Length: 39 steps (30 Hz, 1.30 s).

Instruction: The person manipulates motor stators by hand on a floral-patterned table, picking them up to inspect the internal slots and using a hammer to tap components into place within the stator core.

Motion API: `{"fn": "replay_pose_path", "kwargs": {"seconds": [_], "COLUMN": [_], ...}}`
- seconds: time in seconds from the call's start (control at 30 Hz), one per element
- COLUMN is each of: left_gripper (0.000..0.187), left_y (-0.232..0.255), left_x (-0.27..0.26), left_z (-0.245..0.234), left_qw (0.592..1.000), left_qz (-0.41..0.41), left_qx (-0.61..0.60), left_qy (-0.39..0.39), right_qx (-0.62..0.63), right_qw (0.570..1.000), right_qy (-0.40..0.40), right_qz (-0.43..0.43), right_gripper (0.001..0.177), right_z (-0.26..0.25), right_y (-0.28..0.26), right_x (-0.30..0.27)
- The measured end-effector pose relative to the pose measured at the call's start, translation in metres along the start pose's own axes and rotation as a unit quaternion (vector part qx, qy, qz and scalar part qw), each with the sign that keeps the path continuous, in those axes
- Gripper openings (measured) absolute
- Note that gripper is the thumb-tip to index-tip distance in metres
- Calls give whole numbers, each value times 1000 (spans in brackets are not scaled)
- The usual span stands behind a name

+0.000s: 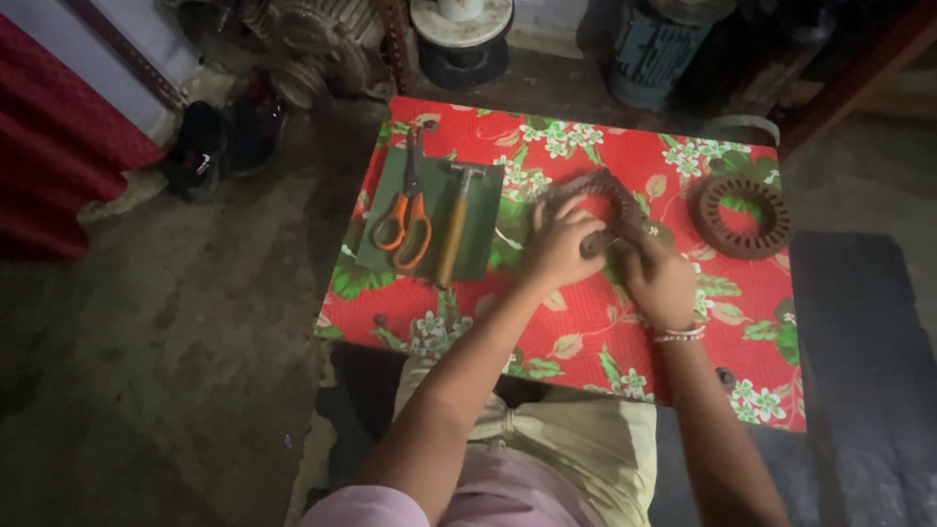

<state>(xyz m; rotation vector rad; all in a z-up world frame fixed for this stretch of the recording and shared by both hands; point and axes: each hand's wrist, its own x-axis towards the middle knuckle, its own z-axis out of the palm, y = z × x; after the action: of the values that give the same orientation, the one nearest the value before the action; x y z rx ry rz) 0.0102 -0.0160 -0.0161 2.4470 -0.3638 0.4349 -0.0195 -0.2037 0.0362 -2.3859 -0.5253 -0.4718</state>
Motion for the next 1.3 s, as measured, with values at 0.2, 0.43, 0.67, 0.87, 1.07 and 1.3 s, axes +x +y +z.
{"fn": "replay_pose_path", "kwargs": {"seconds": [0.2,0.43,0.67,0.87,1.07,1.3], "left_gripper": [50,40,41,35,36,33], "left_y": [6,4,0,0,5,5], "left_x": [0,-1,-1,0,4,2], "left_z": [-9,-1,5,1,-5,-6], "left_qw": [999,1000,1000,999,999,999], "left_qz": [-17,-14,-15,-8,-14,-21], "left_qx": [-10,6,-8,-25,-33,-41], "left_qy": [-26,-5,10,24,31,12], "right_qx": [-77,19,-46,-38,-13,-81], "right_qw": [997,998,998,998,996,994], "right_qy": [14,39,30,55,34,5], "right_qz": [-20,-34,43,-4,-84,-77], "right_gripper": [21,26,24,22,25,18], "right_z": [4,-3,7,6,4,17], "right_y": [7,2,20,19,25,38], "right_x": [5,3,1,-1,-3,-3]}}
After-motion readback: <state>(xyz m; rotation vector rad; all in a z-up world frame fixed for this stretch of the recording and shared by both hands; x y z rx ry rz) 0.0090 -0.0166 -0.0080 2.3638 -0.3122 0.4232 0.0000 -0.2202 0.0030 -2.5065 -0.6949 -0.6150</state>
